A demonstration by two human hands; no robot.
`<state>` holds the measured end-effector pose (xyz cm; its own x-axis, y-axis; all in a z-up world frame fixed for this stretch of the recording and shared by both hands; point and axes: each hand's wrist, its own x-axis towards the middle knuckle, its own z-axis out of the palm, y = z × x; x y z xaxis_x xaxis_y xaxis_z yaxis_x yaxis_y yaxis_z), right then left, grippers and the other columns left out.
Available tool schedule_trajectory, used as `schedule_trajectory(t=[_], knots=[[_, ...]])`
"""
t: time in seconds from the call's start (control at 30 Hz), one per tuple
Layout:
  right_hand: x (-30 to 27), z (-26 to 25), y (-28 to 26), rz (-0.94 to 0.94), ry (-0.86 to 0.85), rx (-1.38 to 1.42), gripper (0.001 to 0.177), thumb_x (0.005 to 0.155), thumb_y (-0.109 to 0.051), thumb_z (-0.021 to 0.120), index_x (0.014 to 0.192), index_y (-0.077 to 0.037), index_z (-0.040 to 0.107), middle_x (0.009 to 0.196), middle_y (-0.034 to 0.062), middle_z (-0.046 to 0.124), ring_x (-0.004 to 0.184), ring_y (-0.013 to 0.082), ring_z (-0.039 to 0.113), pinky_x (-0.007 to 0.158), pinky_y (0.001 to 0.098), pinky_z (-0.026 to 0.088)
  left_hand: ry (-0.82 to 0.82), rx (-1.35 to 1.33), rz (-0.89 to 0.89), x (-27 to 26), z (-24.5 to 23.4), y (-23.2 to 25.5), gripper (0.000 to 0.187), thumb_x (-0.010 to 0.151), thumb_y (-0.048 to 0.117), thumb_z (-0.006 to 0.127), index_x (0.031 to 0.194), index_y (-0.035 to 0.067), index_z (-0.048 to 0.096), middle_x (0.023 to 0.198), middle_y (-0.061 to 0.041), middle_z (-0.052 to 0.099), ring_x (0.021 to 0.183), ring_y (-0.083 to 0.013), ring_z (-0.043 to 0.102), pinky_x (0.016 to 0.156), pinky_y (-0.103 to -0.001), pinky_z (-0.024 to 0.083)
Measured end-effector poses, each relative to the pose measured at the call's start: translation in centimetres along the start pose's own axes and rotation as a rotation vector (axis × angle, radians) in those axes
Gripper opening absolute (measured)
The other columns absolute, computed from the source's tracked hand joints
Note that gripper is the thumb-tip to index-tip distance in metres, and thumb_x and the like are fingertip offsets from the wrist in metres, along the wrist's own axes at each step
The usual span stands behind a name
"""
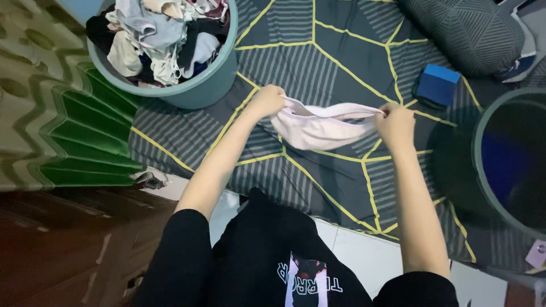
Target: The person is folding various pieces of laundry, including a blue shirt, green pants, and white underwear, and then placing them into a closet.
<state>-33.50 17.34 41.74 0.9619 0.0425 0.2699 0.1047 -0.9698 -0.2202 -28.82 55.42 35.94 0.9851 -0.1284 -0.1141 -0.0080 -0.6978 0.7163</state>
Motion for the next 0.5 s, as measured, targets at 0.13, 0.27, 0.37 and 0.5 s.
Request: schedule_trajectory(t=[0.13,0.27,0.37,0.5], knots=[[-0.6,1.4,-0.8,0.12,-0.138,0.346,0.015,0.088,-0.014,0.067,0.098,-0.005,0.074,0.086,0.0189,0.071,0.083,0.0354,0.072,0.077,0.0457,0.056,-0.087,-0.278,-0.086,-0.7,-0.8,1.2,0.026,0.086,0.021,0.059,0.089,0.0,0.075,0.076,-0.017,0.074,0.066,-0.0276,0.074,0.065,-0.04,0.058],[-2.4,2.2,-2.6,-0.02,-0.103,0.205,0.015,0.084,-0.008,0.066,0.095,0.0,0.071,0.089,0.0198,0.071,0.086,0.0397,0.07,0.077,0.0474,0.056,-0.026,-0.372,-0.127,-2.7,-2.8,3.2,0.023,0.085,0.022,0.064,0.082,0.0,0.07,0.069,-0.014,0.073,0.054,-0.018,0.072,0.056,-0.033,0.058],[-3.3,1.2,-6.4,-0.122,-0.097,-0.073,0.02,0.075,-0.015,0.069,0.087,-0.001,0.075,0.094,0.0195,0.073,0.083,0.0393,0.072,0.07,0.0483,0.057,-0.002,-0.42,-0.037,-3.5,-2.5,5.0,0.025,0.085,0.025,0.069,0.079,0.001,0.066,0.067,-0.011,0.07,0.05,-0.0144,0.07,0.051,-0.032,0.056],[-3.3,4.6,-7.1,0.062,-0.314,-0.173,0.036,0.092,-0.041,0.063,0.098,-0.009,0.078,0.095,0.0192,0.074,0.089,0.0406,0.072,0.079,0.0515,0.058,-0.046,-0.46,0.167,-4.5,-2.1,7.8,0.025,0.085,0.023,0.068,0.079,0.0,0.063,0.07,-0.014,0.068,0.057,-0.025,0.071,0.053,-0.038,0.055]])
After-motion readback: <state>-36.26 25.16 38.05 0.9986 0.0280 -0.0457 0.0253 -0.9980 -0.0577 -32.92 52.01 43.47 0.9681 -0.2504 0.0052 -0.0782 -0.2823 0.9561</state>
